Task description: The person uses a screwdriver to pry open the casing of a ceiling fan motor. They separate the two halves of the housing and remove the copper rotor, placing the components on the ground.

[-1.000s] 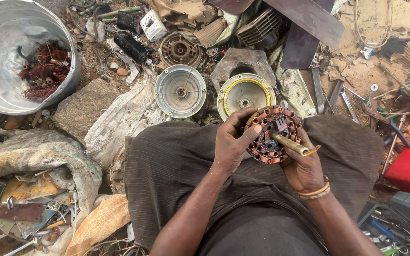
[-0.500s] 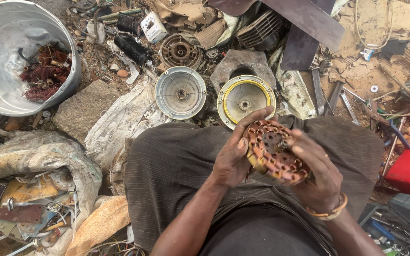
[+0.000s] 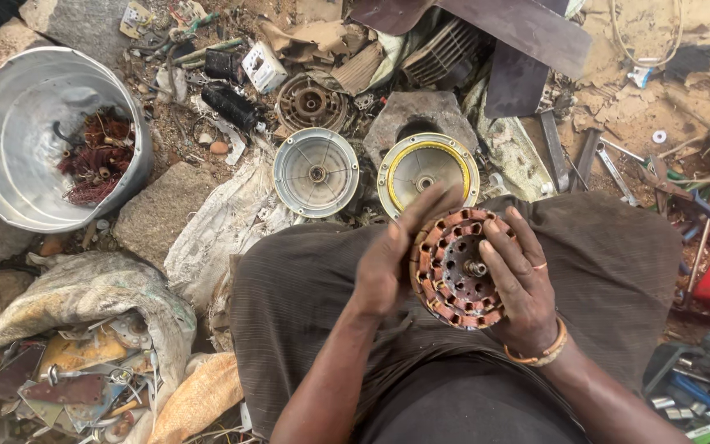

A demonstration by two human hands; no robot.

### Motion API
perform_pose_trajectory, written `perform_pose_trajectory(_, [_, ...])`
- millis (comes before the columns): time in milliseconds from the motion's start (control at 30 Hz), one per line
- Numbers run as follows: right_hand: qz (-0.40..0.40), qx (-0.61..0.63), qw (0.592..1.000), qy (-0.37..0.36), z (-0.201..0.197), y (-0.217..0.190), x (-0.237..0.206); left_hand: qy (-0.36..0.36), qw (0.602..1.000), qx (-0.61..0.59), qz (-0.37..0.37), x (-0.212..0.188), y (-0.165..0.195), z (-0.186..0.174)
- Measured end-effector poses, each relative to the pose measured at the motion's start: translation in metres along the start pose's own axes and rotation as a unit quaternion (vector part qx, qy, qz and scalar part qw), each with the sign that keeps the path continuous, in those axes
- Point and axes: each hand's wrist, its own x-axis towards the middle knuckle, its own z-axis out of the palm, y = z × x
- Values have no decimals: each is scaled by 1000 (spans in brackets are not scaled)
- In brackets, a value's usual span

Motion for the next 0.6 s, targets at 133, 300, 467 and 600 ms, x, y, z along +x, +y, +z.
perform_pose_trajectory(133, [0,4,1000,7,-2,4,0,97,984,150,-17,-19,-20,-18])
perform_pose_trajectory(300, [-3,11,1000,-7,-7,9,0,68,995,-29,-72,-36,-46,-30])
perform_pose_trajectory(467, [-9,-16,1000,-7,-9,2,7,38,979,-190,-57,-35,-57,-35])
perform_pose_trajectory(600, [35,58,996,-50,-25,-7,26,70,963,-249,-72,-35,-68,-33])
